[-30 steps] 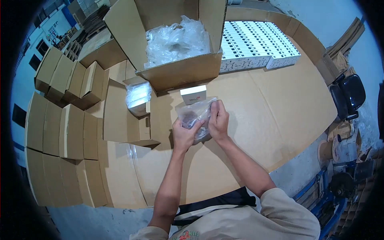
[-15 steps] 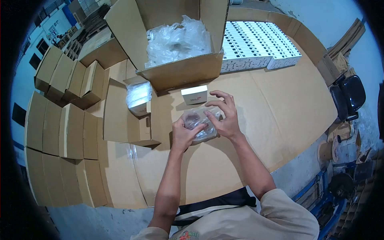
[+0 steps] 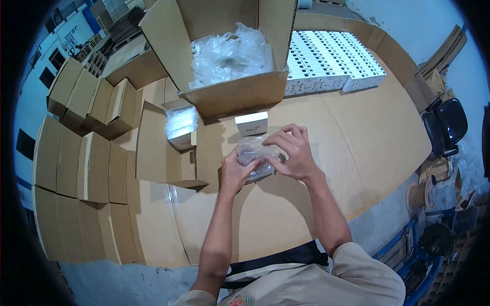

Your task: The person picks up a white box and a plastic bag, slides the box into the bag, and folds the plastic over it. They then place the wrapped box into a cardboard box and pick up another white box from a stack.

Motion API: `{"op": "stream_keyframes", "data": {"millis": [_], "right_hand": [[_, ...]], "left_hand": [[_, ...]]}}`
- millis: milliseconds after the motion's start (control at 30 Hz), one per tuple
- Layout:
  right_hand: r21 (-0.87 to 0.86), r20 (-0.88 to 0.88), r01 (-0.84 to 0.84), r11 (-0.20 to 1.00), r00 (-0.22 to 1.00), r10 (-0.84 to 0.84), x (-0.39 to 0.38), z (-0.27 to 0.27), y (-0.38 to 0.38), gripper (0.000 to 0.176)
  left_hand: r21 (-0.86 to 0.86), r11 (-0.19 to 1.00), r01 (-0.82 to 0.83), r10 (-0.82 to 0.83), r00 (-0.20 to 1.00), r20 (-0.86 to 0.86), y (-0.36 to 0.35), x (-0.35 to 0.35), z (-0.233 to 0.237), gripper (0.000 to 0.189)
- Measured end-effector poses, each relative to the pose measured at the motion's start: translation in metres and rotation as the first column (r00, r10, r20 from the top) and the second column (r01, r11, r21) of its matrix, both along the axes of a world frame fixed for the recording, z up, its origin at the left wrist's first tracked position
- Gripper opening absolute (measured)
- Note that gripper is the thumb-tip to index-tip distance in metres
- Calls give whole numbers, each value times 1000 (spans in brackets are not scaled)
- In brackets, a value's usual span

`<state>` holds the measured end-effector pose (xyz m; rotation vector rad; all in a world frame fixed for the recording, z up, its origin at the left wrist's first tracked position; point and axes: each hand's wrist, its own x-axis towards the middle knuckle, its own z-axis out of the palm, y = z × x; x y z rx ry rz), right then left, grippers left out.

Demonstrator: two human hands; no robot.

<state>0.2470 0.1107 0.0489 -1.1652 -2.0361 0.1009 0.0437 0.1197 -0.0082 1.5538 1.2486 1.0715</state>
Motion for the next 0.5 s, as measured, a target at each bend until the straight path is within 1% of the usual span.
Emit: {"op": "stream_keyframes", "data": {"millis": [133,233,333,433,500], "right_hand": [[-70,192,-38,997,980,51,-8,21,1,23],[-243,227,-151,958,952,207,-12,29,10,24],[-374,205,-125,919,955,214,-18,36,17,24],[-345,56,-202,917,970,235,-21,41,22,19],[-398,29,-216,892,968,248,-23,43,24,19]], "left_hand": [[35,999,18,-16,998,-60,-4,3,8,44],[73,993,89,-93,994,49,-4,2,7,43],[89,994,63,-62,998,-23,-4,3,9,44],[67,994,88,-87,996,-23,-3,2,14,42],[26,996,85,-82,993,-90,-2,-2,10,40]]}}
